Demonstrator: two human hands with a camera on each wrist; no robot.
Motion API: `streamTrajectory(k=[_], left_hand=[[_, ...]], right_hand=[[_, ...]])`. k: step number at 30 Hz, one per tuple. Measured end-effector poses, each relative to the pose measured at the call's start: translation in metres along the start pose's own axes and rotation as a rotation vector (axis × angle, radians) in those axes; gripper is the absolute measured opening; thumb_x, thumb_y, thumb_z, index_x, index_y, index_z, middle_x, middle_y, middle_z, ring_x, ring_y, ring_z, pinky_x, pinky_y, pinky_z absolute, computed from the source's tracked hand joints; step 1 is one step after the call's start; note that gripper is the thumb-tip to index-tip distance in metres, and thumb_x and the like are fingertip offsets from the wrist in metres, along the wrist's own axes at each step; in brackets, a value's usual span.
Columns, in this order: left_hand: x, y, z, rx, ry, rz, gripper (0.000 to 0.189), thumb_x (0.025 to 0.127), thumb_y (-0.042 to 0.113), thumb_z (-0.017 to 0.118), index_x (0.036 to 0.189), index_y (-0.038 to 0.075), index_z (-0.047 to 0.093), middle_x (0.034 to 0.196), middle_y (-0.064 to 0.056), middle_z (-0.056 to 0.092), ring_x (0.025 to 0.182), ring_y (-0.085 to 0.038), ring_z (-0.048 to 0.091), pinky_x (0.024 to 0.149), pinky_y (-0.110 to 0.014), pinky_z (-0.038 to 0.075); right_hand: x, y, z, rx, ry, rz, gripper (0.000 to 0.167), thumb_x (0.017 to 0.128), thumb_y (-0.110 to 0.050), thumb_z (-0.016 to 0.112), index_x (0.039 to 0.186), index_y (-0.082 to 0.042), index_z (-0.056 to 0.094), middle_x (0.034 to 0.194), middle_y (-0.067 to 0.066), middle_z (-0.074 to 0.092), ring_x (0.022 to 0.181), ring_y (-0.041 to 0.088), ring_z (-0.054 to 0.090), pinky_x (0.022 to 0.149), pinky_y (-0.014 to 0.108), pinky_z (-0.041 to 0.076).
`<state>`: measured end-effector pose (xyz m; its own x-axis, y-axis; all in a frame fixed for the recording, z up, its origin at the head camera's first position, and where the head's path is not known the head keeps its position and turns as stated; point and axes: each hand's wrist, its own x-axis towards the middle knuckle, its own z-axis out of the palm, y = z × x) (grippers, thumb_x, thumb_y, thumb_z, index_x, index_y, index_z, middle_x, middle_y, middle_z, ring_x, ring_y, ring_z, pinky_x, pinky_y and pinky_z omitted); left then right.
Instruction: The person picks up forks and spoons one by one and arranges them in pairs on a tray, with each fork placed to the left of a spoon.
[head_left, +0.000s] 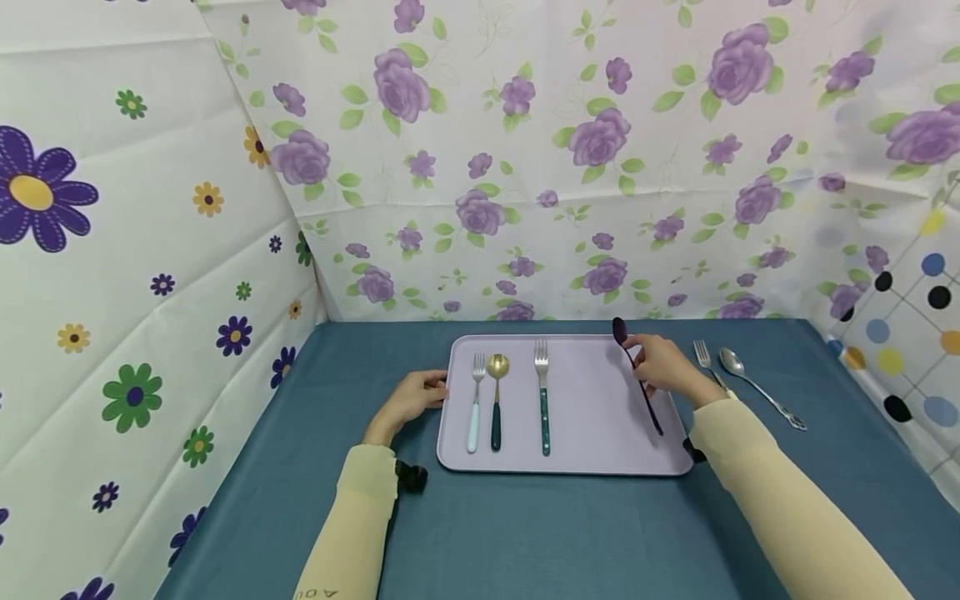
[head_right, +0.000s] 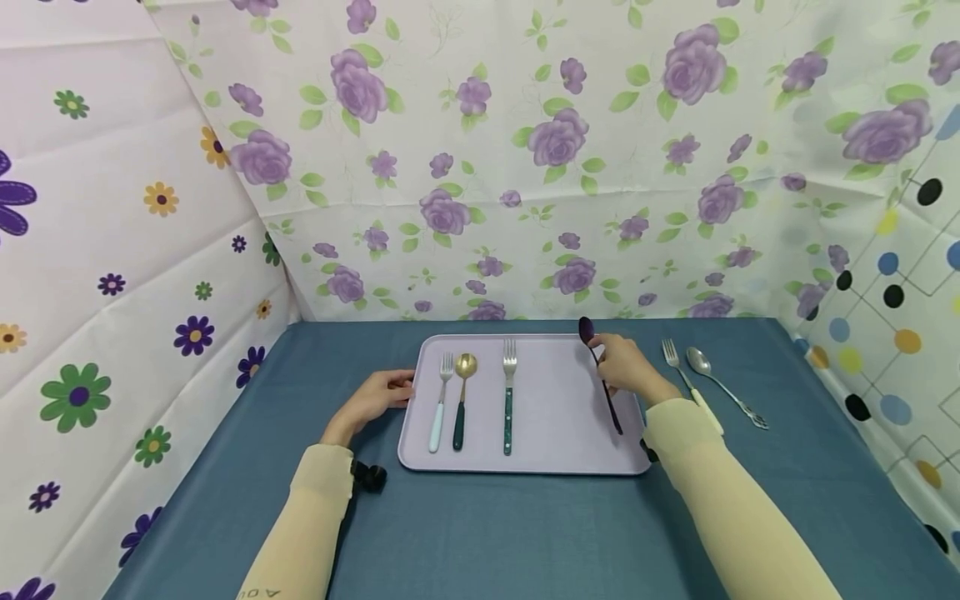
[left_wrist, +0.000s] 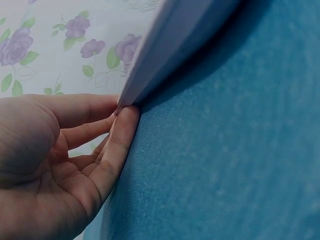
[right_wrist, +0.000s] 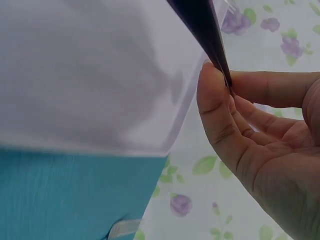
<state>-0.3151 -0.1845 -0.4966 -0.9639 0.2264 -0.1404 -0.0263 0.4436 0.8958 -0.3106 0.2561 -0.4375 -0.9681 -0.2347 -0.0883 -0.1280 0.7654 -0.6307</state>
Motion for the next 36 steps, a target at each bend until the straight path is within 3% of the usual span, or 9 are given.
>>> streamTrajectory(k=[12,19,27,36], left_hand=[[-0.001,-0.002,0.002,-0.014,-0.004,-0.005,0.047,0.103,0.002,0.062,0.148,-0.007,0.053,0.113,-0.019,0.064,0.108,-0.029,0.066,0.093,-0.039,0.059],[-0.001,-0.002,0.0,0.003,0.003,-0.004,0.047,0.104,0.003,0.062,0.148,-0.007,0.052,0.113,-0.019,0.064,0.107,-0.029,0.067,0.094,-0.039,0.059],[0.0,-0.001,0.0,0.0,-0.001,0.001,0.047,0.104,0.003,0.062,0.149,-0.007,0.052,0.114,-0.019,0.064,0.109,-0.029,0.067,0.094,-0.039,0.059],[0.002,-0.003,0.0,-0.005,-0.004,0.0,0.047,0.104,0.004,0.062,0.149,-0.006,0.052,0.114,-0.019,0.064,0.109,-0.029,0.067,0.094,-0.038,0.059]], right_hand=[[0.005,-0.018,0.014,0.014,-0.016,0.022,0.058,0.087,0.013,0.052,0.145,0.012,0.048,0.103,0.029,0.066,0.053,0.02,0.064,0.059,0.045,0.062],[0.009,-0.03,0.029,0.011,0.022,0.015,0.058,0.08,0.016,0.047,0.138,0.015,0.053,0.086,0.022,0.065,0.047,0.019,0.063,0.051,0.04,0.06],[0.013,-0.041,0.042,0.025,0.006,0.076,0.058,0.082,0.015,0.046,0.139,0.012,0.053,0.098,0.025,0.064,0.05,0.021,0.062,0.049,0.035,0.059],[0.022,-0.049,0.061,0.0,0.019,0.091,0.055,0.082,0.015,0.044,0.136,0.01,0.055,0.087,0.019,0.059,0.048,0.018,0.062,0.045,0.031,0.056]])
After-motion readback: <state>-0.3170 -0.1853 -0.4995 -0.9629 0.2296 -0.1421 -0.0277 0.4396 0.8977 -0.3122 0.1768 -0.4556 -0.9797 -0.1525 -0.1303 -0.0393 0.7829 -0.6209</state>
